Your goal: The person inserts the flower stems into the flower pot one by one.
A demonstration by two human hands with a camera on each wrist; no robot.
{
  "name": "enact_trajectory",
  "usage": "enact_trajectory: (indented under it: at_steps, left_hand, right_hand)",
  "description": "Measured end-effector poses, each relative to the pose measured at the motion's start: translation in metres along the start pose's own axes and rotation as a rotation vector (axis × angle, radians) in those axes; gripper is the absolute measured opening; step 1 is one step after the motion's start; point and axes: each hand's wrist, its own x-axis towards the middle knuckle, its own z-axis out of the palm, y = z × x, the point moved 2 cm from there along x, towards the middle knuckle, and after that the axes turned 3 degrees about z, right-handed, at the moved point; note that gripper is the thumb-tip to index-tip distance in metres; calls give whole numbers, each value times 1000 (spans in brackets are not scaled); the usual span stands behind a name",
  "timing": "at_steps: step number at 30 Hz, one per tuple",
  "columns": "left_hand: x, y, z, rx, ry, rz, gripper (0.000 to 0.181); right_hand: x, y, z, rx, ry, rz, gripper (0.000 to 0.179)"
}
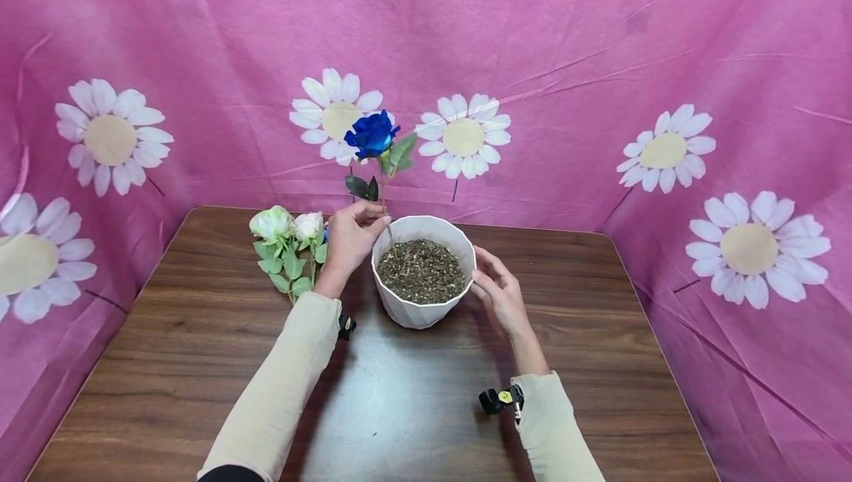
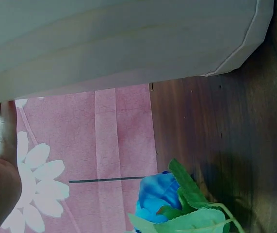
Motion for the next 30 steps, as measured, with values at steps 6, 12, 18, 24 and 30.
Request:
enact_trajectory:
  at_steps: [6,12,18,24,30]
  left_hand:
    - [-1,-2,1,-17,1,5,11]
    - [0,0,1,10,10,24,10]
    - [-1,1,3,18,13,19,13]
    - [-3,1,5,10,39,25,18]
    - [-9,-6,2,-56,71,19,25]
  right_hand:
    - [-1,1,0,-9,-7,-14,51]
    - [0,2,0,-4,-9,-18,51]
    - [-1,0,-3,16,-38,-62,52]
    - [8,16,-21,53,-147,-155,49]
    - [5,13,-12,8,-109,-122,48]
